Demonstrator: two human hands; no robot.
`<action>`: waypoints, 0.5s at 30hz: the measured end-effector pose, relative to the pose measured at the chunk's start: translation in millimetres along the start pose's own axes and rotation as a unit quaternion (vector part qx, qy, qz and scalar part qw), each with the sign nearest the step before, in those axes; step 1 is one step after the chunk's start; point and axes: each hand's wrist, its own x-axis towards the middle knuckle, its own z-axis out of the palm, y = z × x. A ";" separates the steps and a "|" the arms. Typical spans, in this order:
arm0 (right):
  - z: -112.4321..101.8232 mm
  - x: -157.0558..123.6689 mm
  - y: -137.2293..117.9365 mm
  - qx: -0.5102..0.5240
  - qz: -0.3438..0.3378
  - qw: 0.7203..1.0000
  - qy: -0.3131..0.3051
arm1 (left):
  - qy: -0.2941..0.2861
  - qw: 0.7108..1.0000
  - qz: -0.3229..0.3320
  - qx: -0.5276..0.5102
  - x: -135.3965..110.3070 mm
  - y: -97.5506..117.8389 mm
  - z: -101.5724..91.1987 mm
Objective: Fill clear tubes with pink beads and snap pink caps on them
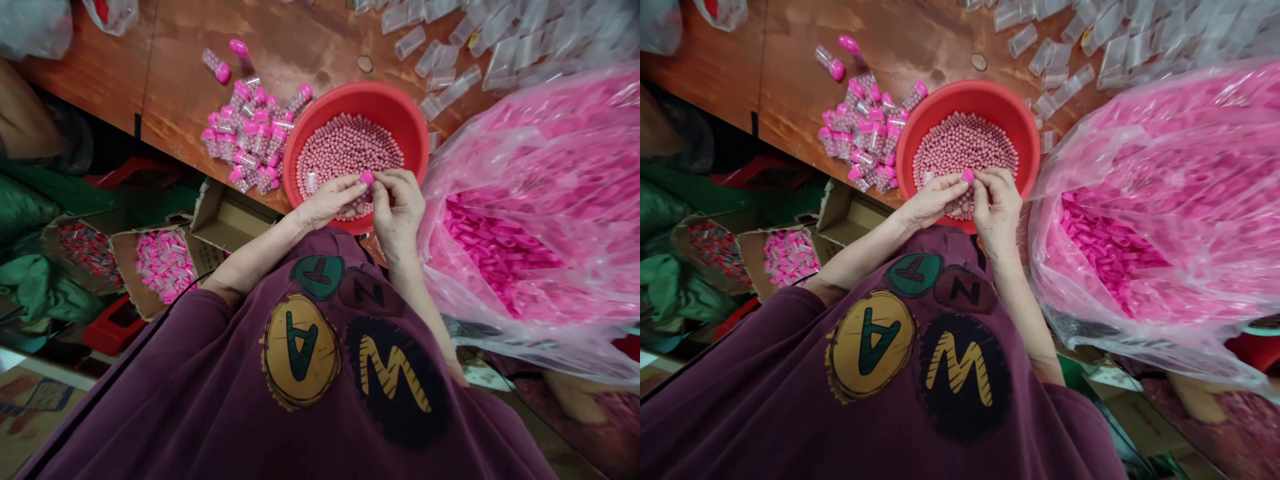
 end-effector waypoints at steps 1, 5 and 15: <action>-1.4 -0.6 -2.5 -0.010 -0.009 1.000 -0.008 | 0.006 1.000 0.004 -0.028 -0.3 -0.2 1.9; -15.9 1.4 -4.5 -0.048 -0.006 0.994 -0.102 | 0.017 0.996 -0.008 -0.091 -3.4 1.8 5.8; -12.3 -7.3 46.0 0.191 0.062 0.980 -0.007 | -0.007 0.999 0.007 -0.032 2.9 -5.0 -14.2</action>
